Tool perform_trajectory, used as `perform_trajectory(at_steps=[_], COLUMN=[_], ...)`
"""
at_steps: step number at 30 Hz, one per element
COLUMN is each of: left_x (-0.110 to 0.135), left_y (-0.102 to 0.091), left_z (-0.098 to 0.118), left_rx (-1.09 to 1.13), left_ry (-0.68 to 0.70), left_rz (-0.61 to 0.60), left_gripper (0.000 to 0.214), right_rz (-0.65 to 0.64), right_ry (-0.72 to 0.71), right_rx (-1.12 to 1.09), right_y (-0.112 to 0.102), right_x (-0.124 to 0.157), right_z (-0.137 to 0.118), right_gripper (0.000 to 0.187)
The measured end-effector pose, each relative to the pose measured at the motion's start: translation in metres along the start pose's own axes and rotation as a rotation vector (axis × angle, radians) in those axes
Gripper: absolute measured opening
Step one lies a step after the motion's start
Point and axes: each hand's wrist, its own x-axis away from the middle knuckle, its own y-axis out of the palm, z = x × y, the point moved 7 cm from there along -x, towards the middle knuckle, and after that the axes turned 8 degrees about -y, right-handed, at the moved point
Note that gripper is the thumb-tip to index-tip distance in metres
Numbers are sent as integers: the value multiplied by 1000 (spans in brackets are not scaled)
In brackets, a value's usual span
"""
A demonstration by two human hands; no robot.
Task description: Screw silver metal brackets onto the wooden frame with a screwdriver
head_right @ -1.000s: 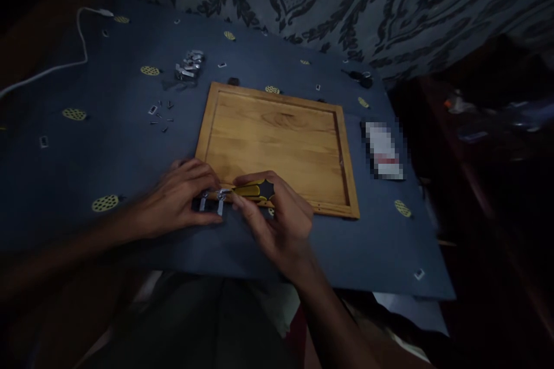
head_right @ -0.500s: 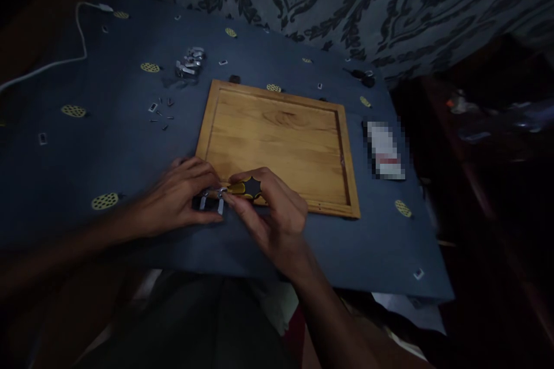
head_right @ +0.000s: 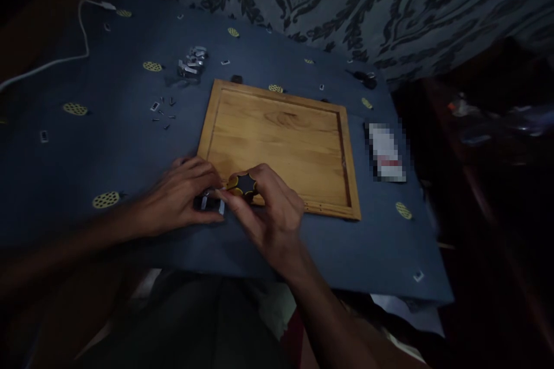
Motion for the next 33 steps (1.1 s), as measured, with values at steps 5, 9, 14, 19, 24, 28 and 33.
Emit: perform_trajectory(at_steps=[5,9,14,19,24,28,33], left_x=[1,2,2,1,1,1,1], left_y=[-1,-2,-3,-3,-1,-1,0], left_z=[1,0,0,1,1,0,-1], left_rx=[5,12,13,1,-8,-16,-25], left_ry=[18,31,24,25,1,3,16], left_rz=[18,23,4,16,1,11,37], left_gripper=[38,39,38,38,39,40,40], right_rz=[55,304,223,126,124,129,124], right_ry=[97,185,260,218,211,226,203], right_rx=[-163,-239,-196,-150,-144,-158,-175], right_y=[0,-19,-17,-7,-4,-2,-1], right_x=[7,20,28,28,26,28,25], right_z=[7,12,19,19,19,21,18], right_gripper=[7,9,6,6,5,5,4])
